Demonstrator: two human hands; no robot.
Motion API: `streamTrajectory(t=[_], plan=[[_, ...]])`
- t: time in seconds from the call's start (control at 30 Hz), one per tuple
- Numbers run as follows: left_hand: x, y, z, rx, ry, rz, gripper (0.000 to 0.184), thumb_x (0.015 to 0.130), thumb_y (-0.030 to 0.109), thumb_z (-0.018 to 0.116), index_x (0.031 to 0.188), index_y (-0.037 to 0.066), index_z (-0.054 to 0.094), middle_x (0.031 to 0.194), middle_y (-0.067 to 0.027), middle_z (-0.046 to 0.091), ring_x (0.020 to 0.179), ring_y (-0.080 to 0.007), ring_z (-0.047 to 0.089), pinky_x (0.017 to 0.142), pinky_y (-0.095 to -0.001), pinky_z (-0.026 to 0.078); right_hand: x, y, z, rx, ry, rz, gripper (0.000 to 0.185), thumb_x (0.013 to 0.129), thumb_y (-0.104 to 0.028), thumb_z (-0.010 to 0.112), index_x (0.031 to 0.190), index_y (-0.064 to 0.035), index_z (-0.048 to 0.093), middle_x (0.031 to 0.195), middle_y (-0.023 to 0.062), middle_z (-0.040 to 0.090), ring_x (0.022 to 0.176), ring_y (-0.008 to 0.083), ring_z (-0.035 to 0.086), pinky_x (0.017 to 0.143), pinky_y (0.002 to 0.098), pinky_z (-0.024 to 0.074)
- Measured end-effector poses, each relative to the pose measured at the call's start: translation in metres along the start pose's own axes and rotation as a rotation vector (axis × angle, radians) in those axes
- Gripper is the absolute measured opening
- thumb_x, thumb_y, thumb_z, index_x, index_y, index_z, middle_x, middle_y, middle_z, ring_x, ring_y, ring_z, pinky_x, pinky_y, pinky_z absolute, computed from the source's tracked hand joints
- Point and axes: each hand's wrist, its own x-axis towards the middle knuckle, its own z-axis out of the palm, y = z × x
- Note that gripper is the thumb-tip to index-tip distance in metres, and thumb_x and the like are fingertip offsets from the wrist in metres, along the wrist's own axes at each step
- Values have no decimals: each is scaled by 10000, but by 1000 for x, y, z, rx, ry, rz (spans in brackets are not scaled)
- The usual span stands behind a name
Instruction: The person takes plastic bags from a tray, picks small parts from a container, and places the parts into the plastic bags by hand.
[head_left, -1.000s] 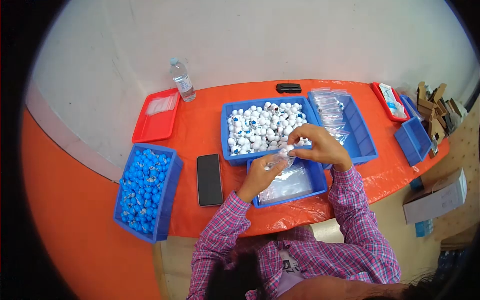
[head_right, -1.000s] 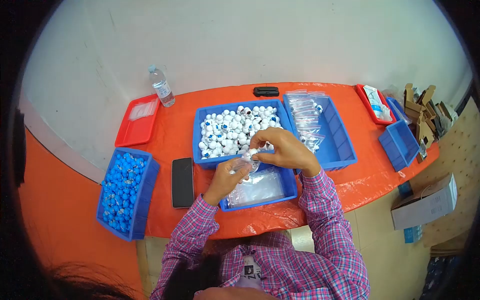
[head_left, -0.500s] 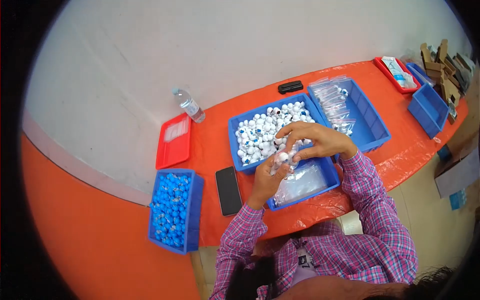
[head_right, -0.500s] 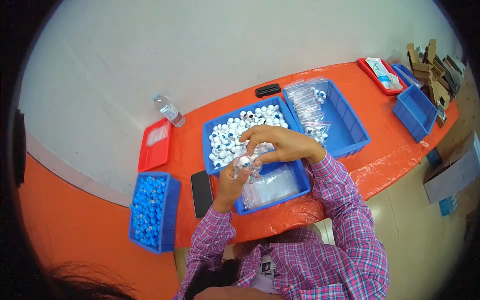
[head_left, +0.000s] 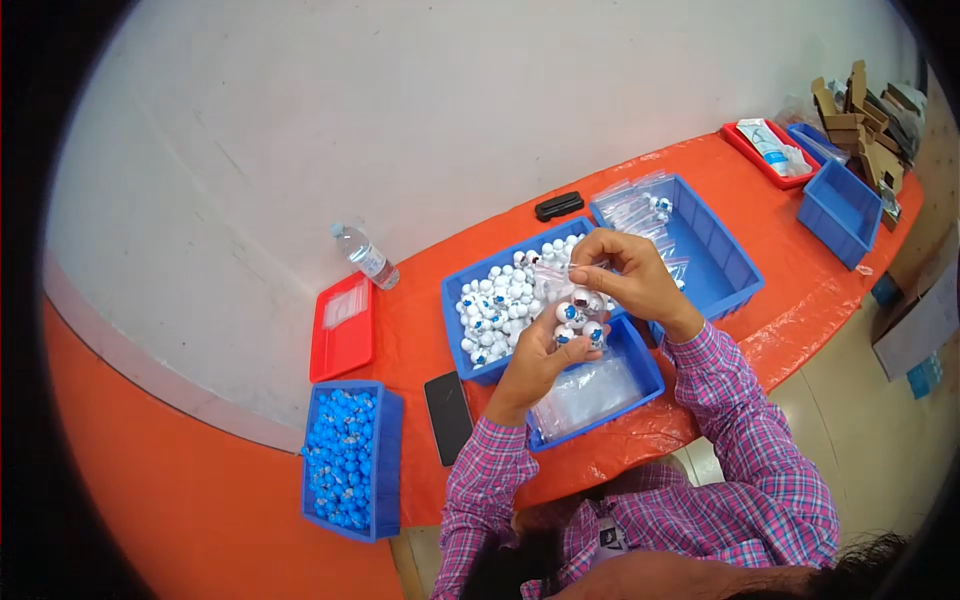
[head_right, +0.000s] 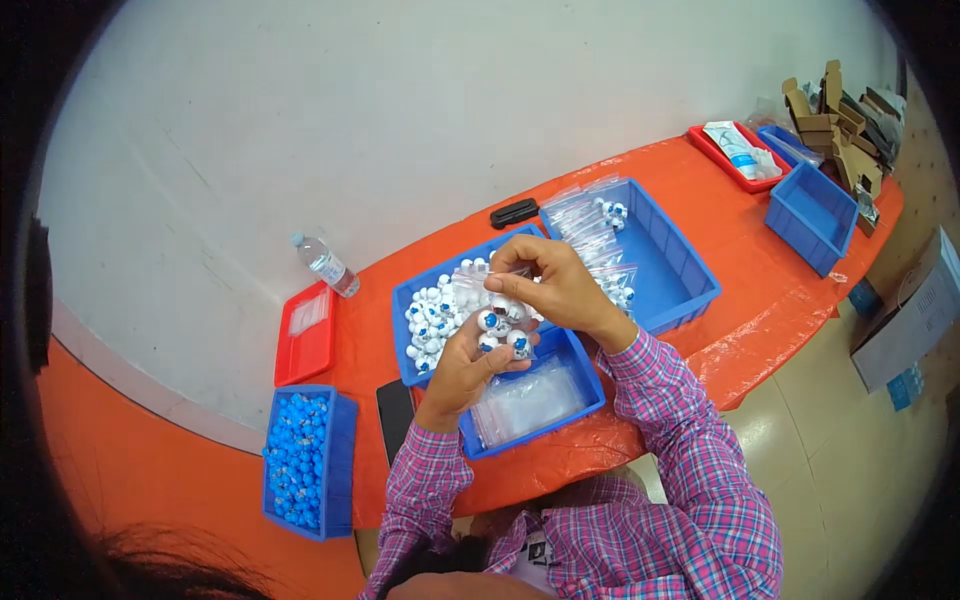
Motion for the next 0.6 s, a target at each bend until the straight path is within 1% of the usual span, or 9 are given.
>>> streamTrajectory(t=[0.07,0.1,0.23,0.27,0.4,0.43,0.57,0.6], plan=[[3,3,3,-93,64,-66,444,939,109,565,1351,29,421,1225,-163,587,1116,-266,607,969,-403,494,-1,-2,1,66,89,8,76,808,-68,724,836,-69,654,816,38,641,669,83,526,603,198,435],[4,2,3,-97,63,-57,444,939,109,565,1351,29,421,1225,-163,587,1116,-266,607,969,-403,494,-1,-2,0,59,83,4,76,808,-68,724,836,-69,654,816,38,641,669,83,526,603,198,435],[2,-1,-1,-190,216,184,417,978,112,499,1369,31,377,1230,-179,572,1103,-272,612,921,-386,535,0,-2,0,145,144,98,87,823,-84,720,891,-60,672,823,38,638,686,77,533,601,201,423],[2,0,-1,-192,222,194,417,978,112,499,1369,31,377,1230,-179,572,1103,-272,612,921,-386,535,1,-2,3,143,133,94,87,823,-84,720,891,-60,672,823,38,638,686,77,533,601,201,423],[2,8,6,-523,295,273,368,994,122,473,1346,44,398,1207,-151,575,1091,-255,613,925,-390,533,-2,-2,12,-57,14,37,133,824,-85,714,949,-48,686,825,33,639,682,78,535,602,198,419],[3,7,6,-525,295,279,368,994,122,473,1346,44,398,1207,-151,575,1091,-255,613,925,-390,533,-3,-1,13,-61,11,34,133,824,-85,714,949,-48,686,825,33,639,682,78,535,602,198,419],[1,2,3,-397,270,307,459,1002,133,471,1429,46,323,1374,-169,445,1178,-263,550,927,-364,531,-4,3,17,-212,-52,-190,180,818,-94,715,991,-51,696,814,36,641,661,84,533,572,192,407],[1,3,2,-397,270,310,459,1002,133,471,1429,46,323,1374,-169,445,1178,-263,550,927,-364,531,-4,2,16,-213,-53,-191,180,818,-94,715,991,-51,696,814,36,641,661,84,533,572,192,407]])
